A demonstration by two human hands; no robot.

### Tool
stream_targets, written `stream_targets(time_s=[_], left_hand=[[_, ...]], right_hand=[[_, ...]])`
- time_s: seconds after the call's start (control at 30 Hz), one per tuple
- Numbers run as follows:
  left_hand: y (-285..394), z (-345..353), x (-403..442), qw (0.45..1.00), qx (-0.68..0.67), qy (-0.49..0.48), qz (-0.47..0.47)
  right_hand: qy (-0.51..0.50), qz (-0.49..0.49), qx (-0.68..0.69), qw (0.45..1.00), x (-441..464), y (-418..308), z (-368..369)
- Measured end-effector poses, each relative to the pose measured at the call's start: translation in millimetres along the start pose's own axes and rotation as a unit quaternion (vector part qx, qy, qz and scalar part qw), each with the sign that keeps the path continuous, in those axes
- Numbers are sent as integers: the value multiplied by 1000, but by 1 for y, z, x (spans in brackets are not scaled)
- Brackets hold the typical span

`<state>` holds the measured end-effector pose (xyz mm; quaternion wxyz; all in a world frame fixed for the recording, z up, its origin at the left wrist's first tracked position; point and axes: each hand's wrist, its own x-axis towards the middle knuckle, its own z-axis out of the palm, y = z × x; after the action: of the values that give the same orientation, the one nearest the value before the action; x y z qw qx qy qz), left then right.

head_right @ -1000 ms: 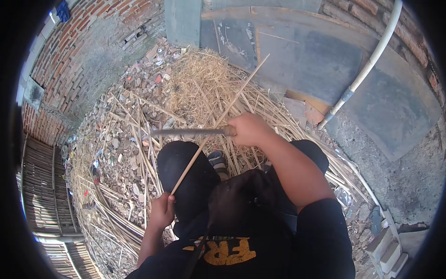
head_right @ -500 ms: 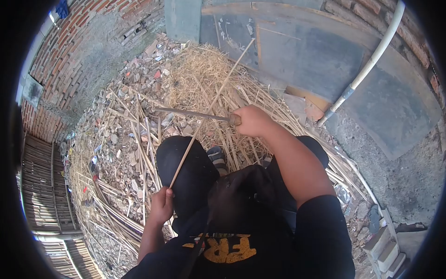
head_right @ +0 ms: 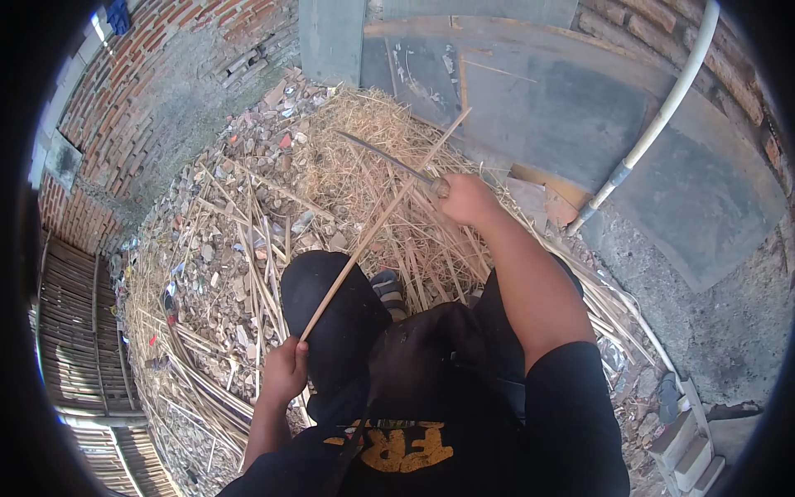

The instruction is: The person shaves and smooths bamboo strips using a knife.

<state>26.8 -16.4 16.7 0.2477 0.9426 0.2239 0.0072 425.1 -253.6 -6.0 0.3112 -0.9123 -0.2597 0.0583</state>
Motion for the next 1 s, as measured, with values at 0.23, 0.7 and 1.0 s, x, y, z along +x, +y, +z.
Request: stream_targets(time_s=[0.23,0.7,1.0], left_hand=[[0,-5,6,995,-89,-30,17],[-8,-2,7,994,-107,-18,23],[-15,-4,5,998,-57,-29,12]], right_hand=[[-105,-96,-57,988,-42,-54,8],[-108,-121,-72,984,-44,-54,8],[-16,0,2,1000,8,21,19]])
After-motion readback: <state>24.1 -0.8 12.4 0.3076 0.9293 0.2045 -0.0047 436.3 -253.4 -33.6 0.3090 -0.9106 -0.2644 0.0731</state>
